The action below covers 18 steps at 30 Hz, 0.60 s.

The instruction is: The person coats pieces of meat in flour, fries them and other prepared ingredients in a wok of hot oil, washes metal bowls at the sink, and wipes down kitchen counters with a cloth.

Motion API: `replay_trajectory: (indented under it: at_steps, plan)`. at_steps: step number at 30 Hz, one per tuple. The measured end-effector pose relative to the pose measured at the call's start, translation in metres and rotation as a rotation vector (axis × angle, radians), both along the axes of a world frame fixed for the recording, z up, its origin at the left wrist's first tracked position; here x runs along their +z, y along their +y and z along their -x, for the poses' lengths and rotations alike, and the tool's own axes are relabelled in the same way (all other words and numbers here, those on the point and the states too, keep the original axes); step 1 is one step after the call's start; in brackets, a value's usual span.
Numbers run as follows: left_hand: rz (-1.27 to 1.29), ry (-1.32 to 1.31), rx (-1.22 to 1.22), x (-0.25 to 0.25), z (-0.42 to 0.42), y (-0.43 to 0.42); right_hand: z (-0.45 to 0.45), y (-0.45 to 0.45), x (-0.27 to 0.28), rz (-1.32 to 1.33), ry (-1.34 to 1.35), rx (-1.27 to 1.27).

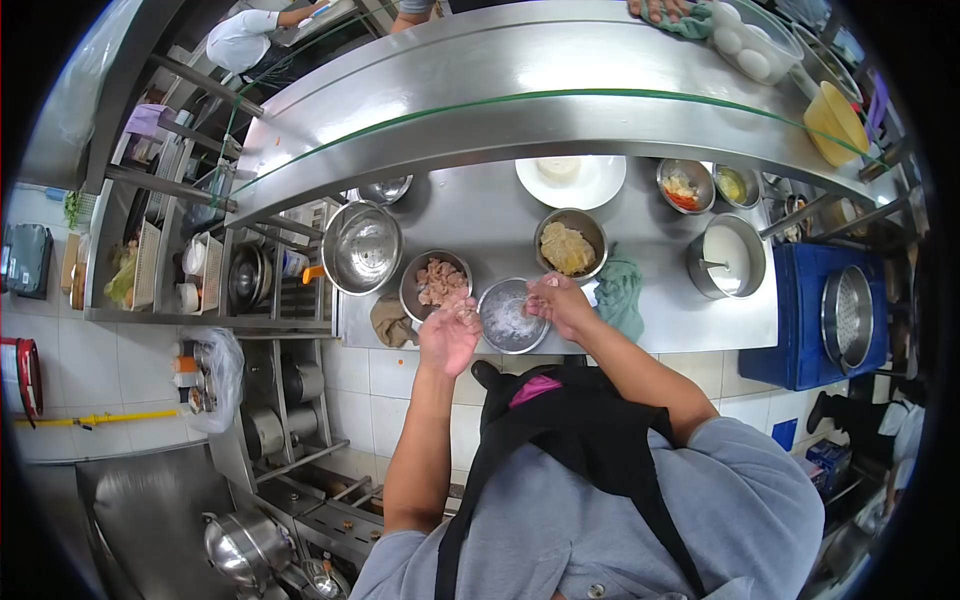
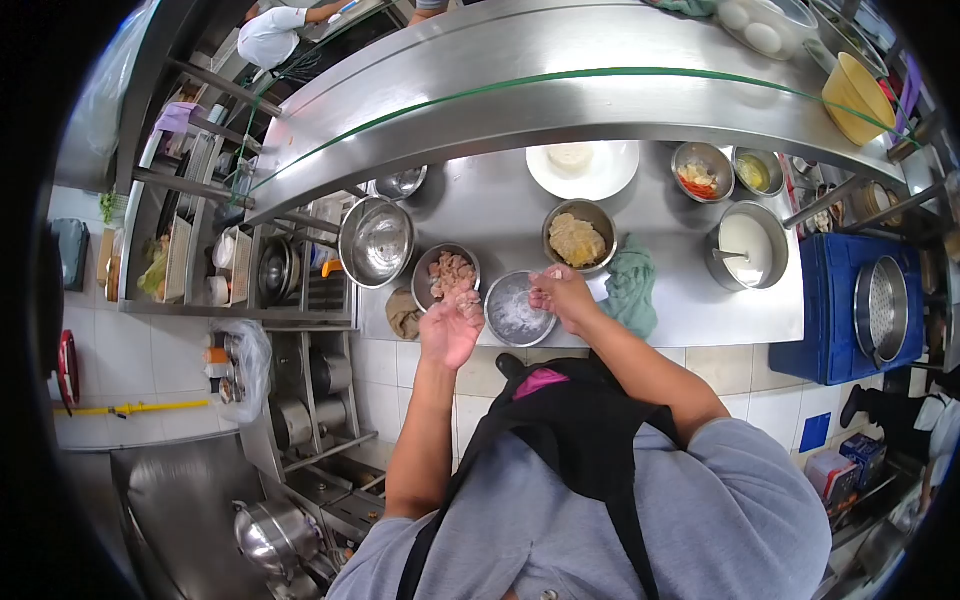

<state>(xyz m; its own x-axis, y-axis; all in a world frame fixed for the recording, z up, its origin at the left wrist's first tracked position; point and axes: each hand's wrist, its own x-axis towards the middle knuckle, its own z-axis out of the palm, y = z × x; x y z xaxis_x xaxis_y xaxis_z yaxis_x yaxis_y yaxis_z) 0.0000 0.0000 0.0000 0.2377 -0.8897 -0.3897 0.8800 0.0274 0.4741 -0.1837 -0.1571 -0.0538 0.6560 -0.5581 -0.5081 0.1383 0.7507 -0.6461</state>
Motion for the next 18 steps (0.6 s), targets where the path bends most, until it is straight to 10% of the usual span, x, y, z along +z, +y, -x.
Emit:
replay_trajectory:
  at_steps: [18]
  plan:
    - [-0.075,-0.314,-0.154,0.035,0.026,-0.005,-0.008,0.022,0.045,-0.108,-0.164,0.475]
